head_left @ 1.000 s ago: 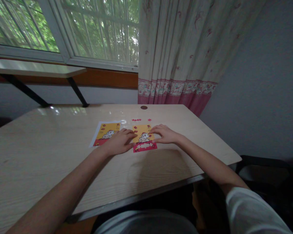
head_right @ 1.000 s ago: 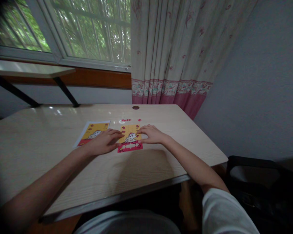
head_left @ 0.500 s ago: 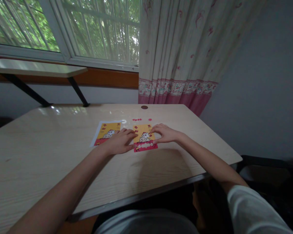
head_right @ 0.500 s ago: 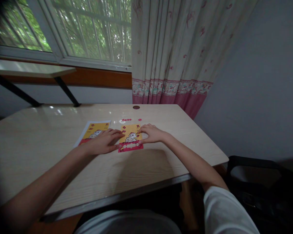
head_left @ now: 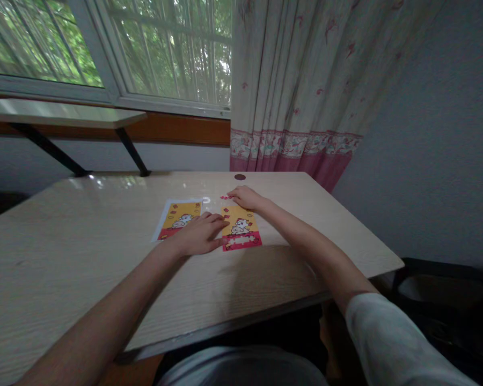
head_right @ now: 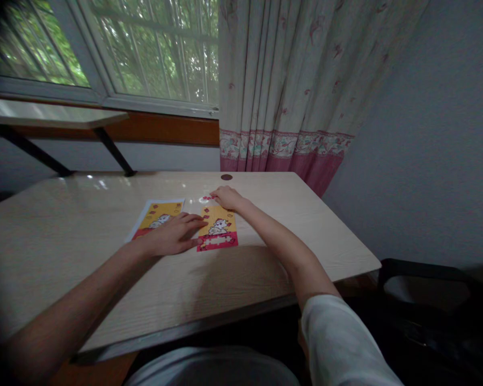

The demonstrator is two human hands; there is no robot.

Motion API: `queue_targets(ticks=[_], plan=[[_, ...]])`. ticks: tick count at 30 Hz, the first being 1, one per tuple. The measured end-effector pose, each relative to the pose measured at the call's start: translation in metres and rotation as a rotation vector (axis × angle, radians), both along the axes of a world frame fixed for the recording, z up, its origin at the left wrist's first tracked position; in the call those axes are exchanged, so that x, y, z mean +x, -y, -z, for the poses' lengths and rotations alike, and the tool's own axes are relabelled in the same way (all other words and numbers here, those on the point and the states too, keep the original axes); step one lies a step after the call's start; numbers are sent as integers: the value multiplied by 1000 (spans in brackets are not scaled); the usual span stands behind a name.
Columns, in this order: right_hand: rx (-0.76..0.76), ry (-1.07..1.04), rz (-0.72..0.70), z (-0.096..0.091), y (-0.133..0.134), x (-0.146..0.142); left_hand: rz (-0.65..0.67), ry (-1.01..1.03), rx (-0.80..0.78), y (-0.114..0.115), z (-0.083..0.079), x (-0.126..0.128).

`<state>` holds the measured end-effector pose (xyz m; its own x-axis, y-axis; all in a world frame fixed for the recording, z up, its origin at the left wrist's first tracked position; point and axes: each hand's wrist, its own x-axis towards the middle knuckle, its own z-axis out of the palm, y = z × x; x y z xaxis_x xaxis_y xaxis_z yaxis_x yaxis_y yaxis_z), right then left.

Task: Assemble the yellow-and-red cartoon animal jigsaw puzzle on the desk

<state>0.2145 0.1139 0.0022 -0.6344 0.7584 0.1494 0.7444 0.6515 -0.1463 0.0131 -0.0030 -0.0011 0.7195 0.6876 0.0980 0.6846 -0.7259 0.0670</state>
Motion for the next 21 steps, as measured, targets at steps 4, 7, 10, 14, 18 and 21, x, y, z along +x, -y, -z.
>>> queue_targets(ticks=[4,7,10,14,18,21], plan=[[24,-12,62,8,-4,-8,6,11,-10,0,0,-1],[-28,-40,118,8,-8,-7,11,28,-22,1,-1,-2],[-77,-56,142,4,-10,-1,14,35,-29,1,-2,-2],[-111,-71,129,-1,-8,5,12,29,-29,2,-4,-1],[-133,-97,109,0,-6,7,1,13,-42,3,-5,0],[-143,-114,98,3,-8,8,2,-2,-45,3,-6,0]])
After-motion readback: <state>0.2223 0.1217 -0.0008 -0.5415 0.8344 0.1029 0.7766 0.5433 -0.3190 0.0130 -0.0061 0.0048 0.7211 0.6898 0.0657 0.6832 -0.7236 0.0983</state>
